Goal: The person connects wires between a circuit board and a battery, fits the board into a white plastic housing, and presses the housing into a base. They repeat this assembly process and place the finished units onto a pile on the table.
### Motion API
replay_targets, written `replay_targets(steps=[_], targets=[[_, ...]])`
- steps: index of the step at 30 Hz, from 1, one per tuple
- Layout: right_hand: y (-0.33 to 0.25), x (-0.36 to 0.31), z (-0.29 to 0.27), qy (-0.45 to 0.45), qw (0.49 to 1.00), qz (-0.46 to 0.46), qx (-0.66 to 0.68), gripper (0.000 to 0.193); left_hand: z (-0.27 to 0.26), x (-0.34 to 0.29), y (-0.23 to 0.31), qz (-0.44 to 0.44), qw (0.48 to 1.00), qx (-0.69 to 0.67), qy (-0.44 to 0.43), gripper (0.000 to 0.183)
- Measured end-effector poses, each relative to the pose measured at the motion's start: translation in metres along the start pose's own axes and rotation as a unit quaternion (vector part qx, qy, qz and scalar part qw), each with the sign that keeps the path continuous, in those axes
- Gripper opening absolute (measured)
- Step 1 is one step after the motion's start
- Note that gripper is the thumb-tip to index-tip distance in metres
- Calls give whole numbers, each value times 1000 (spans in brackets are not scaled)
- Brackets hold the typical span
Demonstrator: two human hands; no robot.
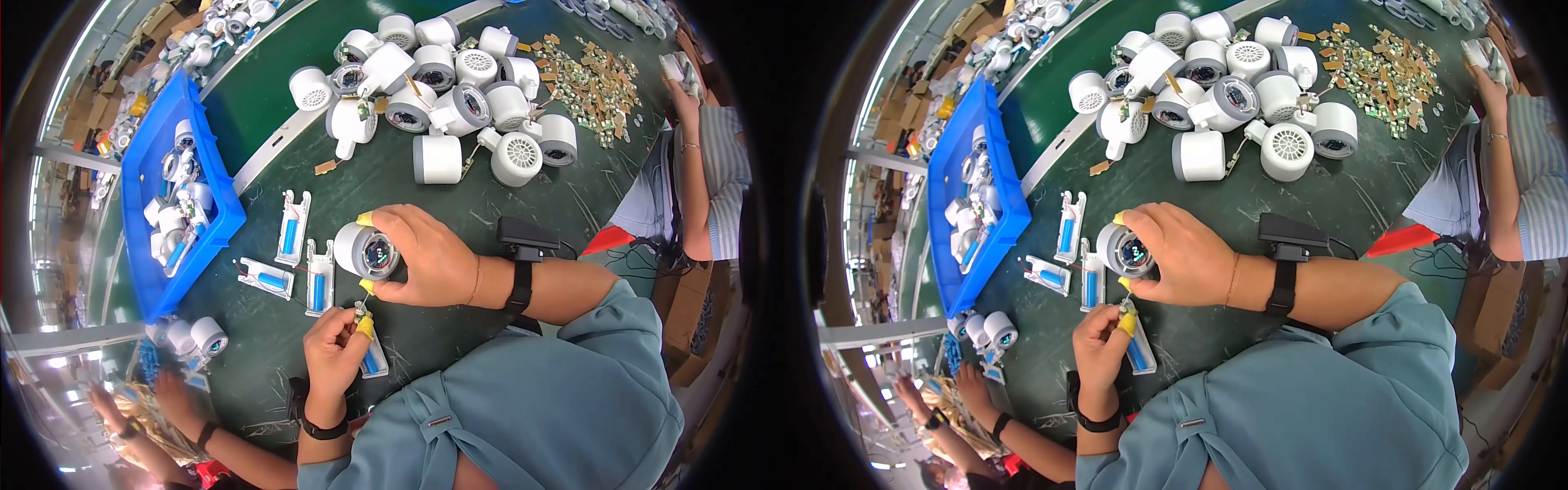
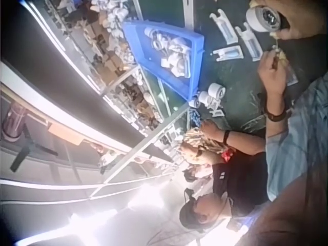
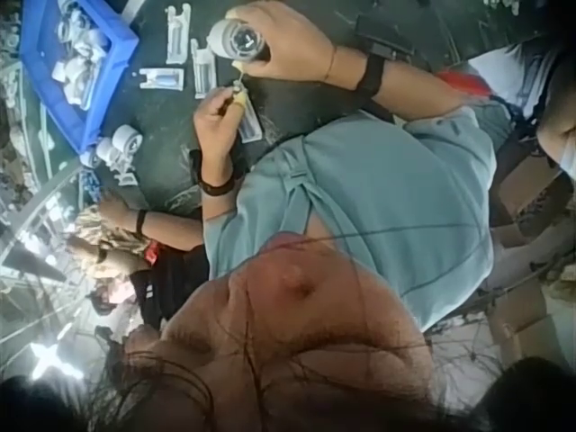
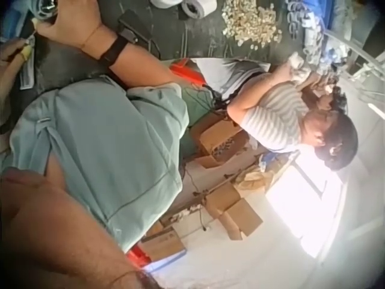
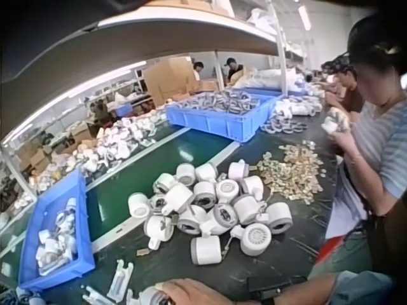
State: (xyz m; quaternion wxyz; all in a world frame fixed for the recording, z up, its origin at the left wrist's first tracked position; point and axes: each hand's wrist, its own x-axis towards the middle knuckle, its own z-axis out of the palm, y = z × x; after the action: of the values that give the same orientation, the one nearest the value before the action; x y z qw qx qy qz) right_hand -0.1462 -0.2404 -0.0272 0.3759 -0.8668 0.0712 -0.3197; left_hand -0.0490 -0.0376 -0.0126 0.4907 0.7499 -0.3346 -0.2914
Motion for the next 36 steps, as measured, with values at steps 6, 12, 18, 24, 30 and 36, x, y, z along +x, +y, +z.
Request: replay_targets(steps=[6, 12, 18, 24, 30, 36], targets=[[-1, 0, 0, -1, 1000, -3, 0, 76, -1, 1, 1, 3, 1000, 14, -1, 12], [-1, 0, -1, 10, 1000, -12, 0, 72, -1, 1, 2, -5, 1000, 17, -3, 12], [-1, 1, 1, 15, 1000, -19, 3, 68, -1, 1, 3, 1, 1000, 22, -3, 12], [0, -1, 1, 5, 1000, -12, -2, 76, 0, 1, 4, -2, 1000, 25, -1, 13], [0, -1, 1, -2, 1000, -9, -3, 76, 0, 2, 2, 14, 999, 37, 5, 15], [0, -1, 0, 2, 1000, -7, -6, 77, 0, 3, -2, 15, 999, 36, 11, 17]])
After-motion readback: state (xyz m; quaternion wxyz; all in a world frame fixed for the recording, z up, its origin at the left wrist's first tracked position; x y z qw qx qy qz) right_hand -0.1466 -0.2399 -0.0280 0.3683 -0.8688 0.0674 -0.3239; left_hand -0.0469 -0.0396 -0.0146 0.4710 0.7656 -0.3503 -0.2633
